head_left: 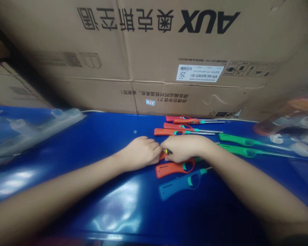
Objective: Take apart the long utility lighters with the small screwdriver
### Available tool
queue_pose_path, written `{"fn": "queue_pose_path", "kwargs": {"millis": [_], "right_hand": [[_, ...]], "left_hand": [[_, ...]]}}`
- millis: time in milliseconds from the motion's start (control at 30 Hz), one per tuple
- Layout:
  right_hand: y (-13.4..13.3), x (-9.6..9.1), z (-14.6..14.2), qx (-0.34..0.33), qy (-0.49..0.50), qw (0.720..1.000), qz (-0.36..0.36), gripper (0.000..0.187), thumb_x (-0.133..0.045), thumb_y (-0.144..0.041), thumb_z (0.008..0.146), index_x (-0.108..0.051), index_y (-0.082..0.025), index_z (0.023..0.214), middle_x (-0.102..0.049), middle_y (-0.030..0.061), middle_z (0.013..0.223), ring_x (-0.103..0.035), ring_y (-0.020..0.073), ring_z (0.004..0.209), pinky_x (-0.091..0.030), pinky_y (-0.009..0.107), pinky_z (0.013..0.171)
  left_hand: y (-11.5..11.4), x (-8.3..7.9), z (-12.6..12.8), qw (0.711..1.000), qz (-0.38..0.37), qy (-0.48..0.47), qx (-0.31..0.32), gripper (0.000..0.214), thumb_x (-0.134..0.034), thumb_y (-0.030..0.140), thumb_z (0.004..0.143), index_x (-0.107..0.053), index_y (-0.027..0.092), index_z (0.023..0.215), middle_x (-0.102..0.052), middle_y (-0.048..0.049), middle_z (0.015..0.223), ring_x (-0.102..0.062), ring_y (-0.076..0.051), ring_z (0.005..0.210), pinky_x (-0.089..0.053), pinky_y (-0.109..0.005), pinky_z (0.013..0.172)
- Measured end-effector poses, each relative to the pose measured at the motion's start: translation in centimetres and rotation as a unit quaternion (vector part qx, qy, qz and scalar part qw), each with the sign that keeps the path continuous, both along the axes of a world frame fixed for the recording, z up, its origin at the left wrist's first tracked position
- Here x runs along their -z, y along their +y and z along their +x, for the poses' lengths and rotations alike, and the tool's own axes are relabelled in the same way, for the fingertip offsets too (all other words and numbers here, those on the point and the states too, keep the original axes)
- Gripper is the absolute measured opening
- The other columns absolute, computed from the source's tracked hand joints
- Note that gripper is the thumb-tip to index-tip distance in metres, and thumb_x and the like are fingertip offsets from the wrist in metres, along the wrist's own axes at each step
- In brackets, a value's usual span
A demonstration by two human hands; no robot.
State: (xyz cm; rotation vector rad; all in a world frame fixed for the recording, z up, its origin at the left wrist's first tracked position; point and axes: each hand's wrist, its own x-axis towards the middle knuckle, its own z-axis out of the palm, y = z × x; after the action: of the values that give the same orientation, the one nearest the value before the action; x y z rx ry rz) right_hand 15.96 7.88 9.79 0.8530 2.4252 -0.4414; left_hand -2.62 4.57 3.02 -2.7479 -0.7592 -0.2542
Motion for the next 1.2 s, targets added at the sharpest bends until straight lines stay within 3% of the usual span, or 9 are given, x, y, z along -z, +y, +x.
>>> {"fn": "queue_pose_path", "kwargs": {"millis": [267, 433, 733, 933, 1100, 1200], "right_hand": [[0.1, 0.0, 0.0, 0.010, 0.008, 1.000, 0.006, 0.026, -0.053, -0.025, 0.082, -0.070, -0.015, 0.099, -0.071, 0.0088, 0.089, -0.053, 0.0160, 0.058, -0.034, 0.028, 0.049], [0.2, -0.1, 0.0, 0.005, 0.013, 1.000, -0.008, 0.026, -0.051, -0.029, 0.086, -0.071, -0.014, 0.093, -0.071, 0.0083, 0.082, -0.050, 0.0146, 0.053, -0.033, 0.029, 0.049], [0.2, -0.3, 0.0, 0.007, 0.012, 1.000, -0.011, 0.025, -0.052, -0.026, 0.085, -0.070, -0.014, 0.096, -0.071, 0.0076, 0.083, -0.049, 0.0134, 0.052, -0.033, 0.028, 0.050], [0.2, -0.2, 0.0, 0.012, 0.009, 1.000, -0.013, 0.025, -0.052, -0.027, 0.084, -0.070, -0.015, 0.098, -0.070, 0.0071, 0.085, -0.049, 0.0138, 0.053, -0.033, 0.029, 0.051], [0.1, -0.4, 0.1, 0.010, 0.007, 1.000, -0.006, 0.023, -0.052, -0.024, 0.083, -0.068, -0.016, 0.097, -0.070, 0.0065, 0.085, -0.049, 0.0145, 0.054, -0.030, 0.029, 0.049], [0.0, -0.4, 0.2, 0.014, 0.010, 1.000, 0.000, 0.024, -0.052, -0.026, 0.084, -0.068, -0.017, 0.099, -0.070, 0.0070, 0.086, -0.051, 0.0157, 0.057, -0.030, 0.029, 0.051]], "left_hand": [[0.0, 0.1, -0.3, 0.999, 0.027, -0.010, -0.019, 0.036, -0.044, 0.032, 0.104, -0.057, 0.018, 0.073, -0.062, -0.0021, 0.066, -0.059, -0.017, 0.060, -0.038, -0.032, 0.057], [-0.1, -0.2, -0.3, 0.999, 0.036, -0.002, -0.025, 0.029, -0.043, 0.030, 0.104, -0.059, 0.018, 0.082, -0.064, -0.0038, 0.073, -0.060, -0.019, 0.063, -0.040, -0.033, 0.059], [-0.4, -0.5, -0.4, 0.998, -0.051, 0.018, -0.028, 0.019, -0.047, 0.029, 0.099, -0.057, 0.018, 0.087, -0.065, -0.0052, 0.081, -0.061, -0.020, 0.067, -0.045, -0.034, 0.063], [0.2, -0.3, -0.4, 0.998, -0.058, -0.009, -0.039, 0.025, -0.048, 0.030, 0.100, -0.055, 0.019, 0.079, -0.067, -0.0041, 0.077, -0.063, -0.019, 0.066, -0.043, -0.031, 0.062], [2.4, -2.0, -2.5, 0.985, -0.096, -0.053, -0.134, 0.031, -0.036, 0.033, 0.104, -0.052, 0.021, 0.080, -0.064, -0.0036, 0.079, -0.061, -0.020, 0.072, -0.040, -0.031, 0.064], [5.1, -1.8, -5.3, 0.964, -0.143, -0.138, -0.176, 0.029, -0.034, 0.036, 0.102, -0.052, 0.020, 0.086, -0.061, -0.0055, 0.088, -0.059, -0.022, 0.084, -0.044, -0.033, 0.075]]}}
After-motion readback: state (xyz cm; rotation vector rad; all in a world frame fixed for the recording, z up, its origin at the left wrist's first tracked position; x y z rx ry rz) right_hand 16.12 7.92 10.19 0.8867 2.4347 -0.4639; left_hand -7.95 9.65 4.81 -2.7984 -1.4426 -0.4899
